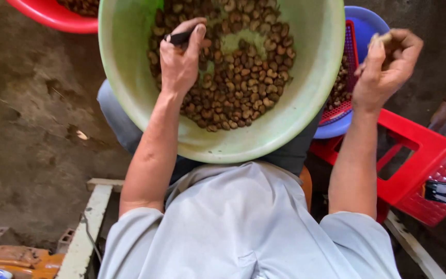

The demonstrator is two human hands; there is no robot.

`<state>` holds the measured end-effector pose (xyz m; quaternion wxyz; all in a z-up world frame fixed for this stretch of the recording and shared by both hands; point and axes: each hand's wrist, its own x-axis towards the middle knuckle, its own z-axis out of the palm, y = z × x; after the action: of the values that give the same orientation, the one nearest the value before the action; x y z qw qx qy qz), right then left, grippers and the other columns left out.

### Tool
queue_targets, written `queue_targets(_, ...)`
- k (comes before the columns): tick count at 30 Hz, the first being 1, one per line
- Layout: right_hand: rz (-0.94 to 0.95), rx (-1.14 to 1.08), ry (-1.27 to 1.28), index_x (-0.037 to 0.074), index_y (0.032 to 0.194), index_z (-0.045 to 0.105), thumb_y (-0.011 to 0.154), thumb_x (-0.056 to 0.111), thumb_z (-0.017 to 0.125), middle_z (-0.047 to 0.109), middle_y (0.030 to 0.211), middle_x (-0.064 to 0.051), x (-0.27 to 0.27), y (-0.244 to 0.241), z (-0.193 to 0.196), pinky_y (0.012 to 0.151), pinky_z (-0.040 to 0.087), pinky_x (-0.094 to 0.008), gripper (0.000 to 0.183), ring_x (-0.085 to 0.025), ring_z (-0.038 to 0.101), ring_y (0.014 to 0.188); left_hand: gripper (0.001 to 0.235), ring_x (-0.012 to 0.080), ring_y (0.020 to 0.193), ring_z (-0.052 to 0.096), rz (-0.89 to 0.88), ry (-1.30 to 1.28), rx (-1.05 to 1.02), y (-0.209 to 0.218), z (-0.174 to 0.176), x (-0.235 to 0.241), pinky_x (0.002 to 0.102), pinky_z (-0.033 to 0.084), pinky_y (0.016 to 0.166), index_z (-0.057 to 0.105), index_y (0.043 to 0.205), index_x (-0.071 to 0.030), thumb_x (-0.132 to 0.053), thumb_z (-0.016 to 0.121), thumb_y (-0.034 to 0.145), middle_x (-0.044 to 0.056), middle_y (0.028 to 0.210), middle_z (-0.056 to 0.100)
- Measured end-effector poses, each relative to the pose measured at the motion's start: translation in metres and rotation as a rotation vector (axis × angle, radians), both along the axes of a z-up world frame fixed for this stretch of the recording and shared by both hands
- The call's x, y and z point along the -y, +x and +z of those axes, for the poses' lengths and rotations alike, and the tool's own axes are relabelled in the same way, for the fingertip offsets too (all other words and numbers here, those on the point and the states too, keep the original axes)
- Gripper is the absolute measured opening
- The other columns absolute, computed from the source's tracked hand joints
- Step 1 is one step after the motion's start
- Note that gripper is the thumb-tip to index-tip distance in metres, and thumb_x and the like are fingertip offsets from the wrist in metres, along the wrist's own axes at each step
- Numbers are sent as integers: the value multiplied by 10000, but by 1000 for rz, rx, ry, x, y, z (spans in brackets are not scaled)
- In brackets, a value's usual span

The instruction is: A person is sitting on a stool and using a small knife to scrape the skin off nuts in a large green bowl.

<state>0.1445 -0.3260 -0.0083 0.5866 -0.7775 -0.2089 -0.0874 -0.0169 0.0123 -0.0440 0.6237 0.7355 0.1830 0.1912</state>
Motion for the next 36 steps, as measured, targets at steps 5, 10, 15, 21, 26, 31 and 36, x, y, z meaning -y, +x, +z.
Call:
queue_targets(5,-169,-52,-436,17,1088,601,1001,72,673,627,984,-109,94,-4,-83,750,510,-361,126,-217,606,846,332,182,912,820,16,-31,-7,2,-11,1,283,629,715,690,1240,-133,-398,607,1058,75,1037,778)
queue_targets(10,-319,-24,-739,50,1243,602,1057,214,785,702,855,-79,109,-12,-92,746,515,-446,308,-279,682,789,318,157,874,826,34,-69,-57,5,-15,2,255,634,731,702,1225,-124,-370,637,1034,81,1045,796)
queue_targets(15,-119,196,-322,2,1276,604,1116,11,615,645,999,-173,13,-20,-3,683,528,-345,161,-231,624,800,332,217,892,831,-44,-71,-66,4,-24,2,280,640,716,694,1241,-94,-354,644,1041,87,1097,766)
queue_targets(21,500,194,-800,-8,1259,690,1087,123,657,747,1190,-187,-92,-28,1,858,567,-448,219,-330,715,1016,271,154,863,786,-38,29,-36,4,-16,2,251,631,707,709,1205,-85,-294,631,1051,65,1020,783)
queue_targets(26,517,141,-1263,35,1127,606,1042,173,632,667,857,-135,-131,-17,-88,509,556,-545,165,-390,648,644,277,142,812,722,-19,198,-38,4,-7,4,283,592,692,721,1160,-72,-304,614,1052,54,947,771)
queue_targets(31,476,208,-1222,61,1102,578,876,55,673,681,844,-162,-136,-20,-125,483,524,-591,246,-460,684,660,275,216,930,780,-25,355,-29,5,-7,4,330,633,775,697,1193,-59,-282,593,1069,99,1064,788)
queue_targets(36,486,-249,-896,45,1238,469,998,199,747,707,972,-218,-151,-25,-60,642,499,-604,399,-468,675,808,314,251,959,820,-42,37,-29,4,1,6,300,692,792,683,1244,-106,-339,593,1054,128,1157,763)
